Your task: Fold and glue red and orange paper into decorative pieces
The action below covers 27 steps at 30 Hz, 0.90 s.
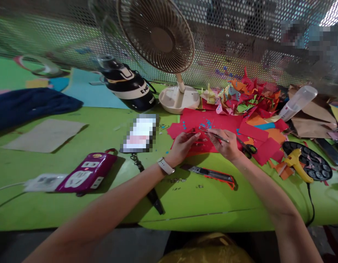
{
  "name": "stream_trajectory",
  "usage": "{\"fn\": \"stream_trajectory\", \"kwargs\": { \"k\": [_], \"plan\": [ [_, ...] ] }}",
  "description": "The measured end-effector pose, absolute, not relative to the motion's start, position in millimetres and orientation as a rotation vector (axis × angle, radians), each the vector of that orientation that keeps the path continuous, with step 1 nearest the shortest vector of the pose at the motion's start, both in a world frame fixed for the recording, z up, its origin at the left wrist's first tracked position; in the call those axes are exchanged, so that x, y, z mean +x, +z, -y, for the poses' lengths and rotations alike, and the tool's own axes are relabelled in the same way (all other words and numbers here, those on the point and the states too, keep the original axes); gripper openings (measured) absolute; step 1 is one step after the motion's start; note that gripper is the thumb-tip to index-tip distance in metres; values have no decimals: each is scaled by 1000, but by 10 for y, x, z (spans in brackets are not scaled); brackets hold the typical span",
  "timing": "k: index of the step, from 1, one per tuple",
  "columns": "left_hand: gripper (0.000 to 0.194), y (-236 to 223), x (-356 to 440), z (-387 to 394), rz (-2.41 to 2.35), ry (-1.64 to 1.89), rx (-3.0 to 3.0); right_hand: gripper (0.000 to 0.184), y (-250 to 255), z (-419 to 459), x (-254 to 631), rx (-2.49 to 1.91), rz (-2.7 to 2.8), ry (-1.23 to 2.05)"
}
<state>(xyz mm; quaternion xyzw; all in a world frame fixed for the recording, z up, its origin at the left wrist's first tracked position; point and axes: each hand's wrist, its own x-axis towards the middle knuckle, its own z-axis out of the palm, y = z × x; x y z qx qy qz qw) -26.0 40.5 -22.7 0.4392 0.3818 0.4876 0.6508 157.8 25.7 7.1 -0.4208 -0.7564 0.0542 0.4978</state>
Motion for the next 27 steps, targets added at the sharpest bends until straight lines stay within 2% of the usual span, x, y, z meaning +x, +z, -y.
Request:
{"fn": "stream_trajectory", "kwargs": {
  "k": [5,9,16,20,27],
  "plan": [
    [43,-230,-256,-410,-874,1122,965,14,125,-226,1574,-1026,1802,181],
    [48,-228,-250,-412,-891,1148,919,16,84,-251,1564,-1047,1648,402],
    [41,-226,-239,-413,-885,1150,954,37,32,-378,1528,-1072,1315,751],
    [37,-237,-248,-412,-882,1127,980,41,38,-408,1523,-1081,1238,798],
    [36,-233,-251,-409,-900,1118,1055,35,38,-409,1526,-1051,1202,830]
  ]
}}
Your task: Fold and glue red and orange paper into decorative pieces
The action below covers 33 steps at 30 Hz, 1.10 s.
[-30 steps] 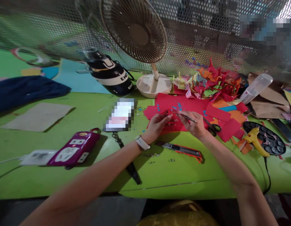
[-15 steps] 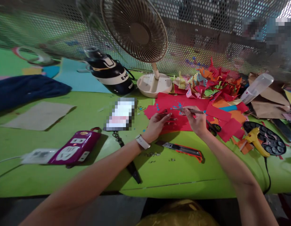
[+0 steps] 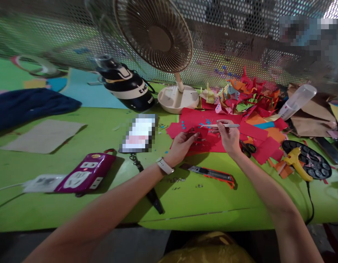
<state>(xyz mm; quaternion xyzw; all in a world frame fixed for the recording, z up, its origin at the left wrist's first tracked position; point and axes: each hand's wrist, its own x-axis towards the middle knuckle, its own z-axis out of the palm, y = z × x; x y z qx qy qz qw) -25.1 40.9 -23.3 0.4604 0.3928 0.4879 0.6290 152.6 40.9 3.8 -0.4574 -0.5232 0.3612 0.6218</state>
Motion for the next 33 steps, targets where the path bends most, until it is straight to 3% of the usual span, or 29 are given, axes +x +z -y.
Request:
{"fn": "stream_trajectory", "kwargs": {
  "k": [33],
  "plan": [
    [38,-239,-241,-405,-883,1105,1059,34,90,-349,1487,-1061,1283,792]
  ]
}}
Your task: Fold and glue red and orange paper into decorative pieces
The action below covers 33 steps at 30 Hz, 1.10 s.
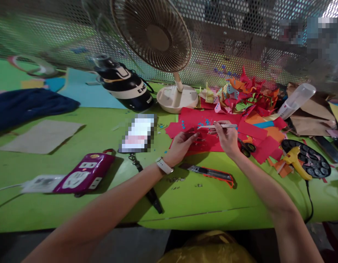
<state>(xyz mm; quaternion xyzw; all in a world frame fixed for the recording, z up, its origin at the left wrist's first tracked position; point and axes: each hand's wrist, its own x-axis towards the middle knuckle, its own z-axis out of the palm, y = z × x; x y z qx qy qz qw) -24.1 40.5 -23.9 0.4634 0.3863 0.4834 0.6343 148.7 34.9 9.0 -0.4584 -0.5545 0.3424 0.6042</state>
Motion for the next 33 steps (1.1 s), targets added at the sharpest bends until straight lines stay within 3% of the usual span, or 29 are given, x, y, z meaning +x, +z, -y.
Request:
{"fn": "stream_trajectory", "kwargs": {
  "k": [23,33],
  "plan": [
    [36,-279,-249,-418,-888,1117,1067,32,78,-358,1499,-1065,1279,775],
    [47,-280,-231,-422,-858,1147,1089,34,159,-424,1608,-992,1254,627]
  ]
}}
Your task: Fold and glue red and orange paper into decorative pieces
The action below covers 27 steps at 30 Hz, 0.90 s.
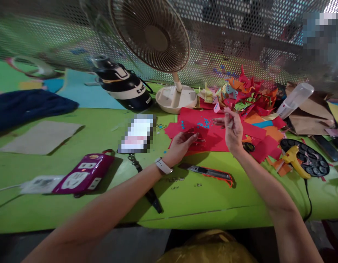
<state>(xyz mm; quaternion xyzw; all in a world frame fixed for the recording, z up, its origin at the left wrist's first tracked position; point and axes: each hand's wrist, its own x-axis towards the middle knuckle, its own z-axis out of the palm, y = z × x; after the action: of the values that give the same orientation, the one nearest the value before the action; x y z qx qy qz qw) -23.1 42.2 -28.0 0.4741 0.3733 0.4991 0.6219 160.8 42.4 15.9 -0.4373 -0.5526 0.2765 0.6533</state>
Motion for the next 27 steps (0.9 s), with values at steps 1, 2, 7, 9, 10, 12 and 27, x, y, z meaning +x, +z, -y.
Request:
{"fn": "stream_trajectory", "kwargs": {
  "k": [1,2,7,9,10,12,27],
  "plan": [
    [48,-283,-231,-419,-860,1152,1118,32,135,-434,1602,-981,1296,631],
    [48,-285,-231,-414,-863,1151,1153,32,102,-442,1592,-975,1344,645],
    [43,-266,-232,-371,-844,1093,1254,33,-56,-438,1495,-1051,1506,735],
    [43,-248,-226,-357,-819,1097,1246,33,-76,-420,1465,-1064,1532,762],
    [42,-238,-221,-352,-806,1106,1240,32,-76,-410,1456,-1064,1543,775],
    [41,-218,-212,-346,-784,1123,1229,31,-65,-391,1452,-1058,1562,793],
    [36,-168,-192,-333,-761,1150,1232,31,-86,-390,1467,-1031,1586,811]
  ]
}}
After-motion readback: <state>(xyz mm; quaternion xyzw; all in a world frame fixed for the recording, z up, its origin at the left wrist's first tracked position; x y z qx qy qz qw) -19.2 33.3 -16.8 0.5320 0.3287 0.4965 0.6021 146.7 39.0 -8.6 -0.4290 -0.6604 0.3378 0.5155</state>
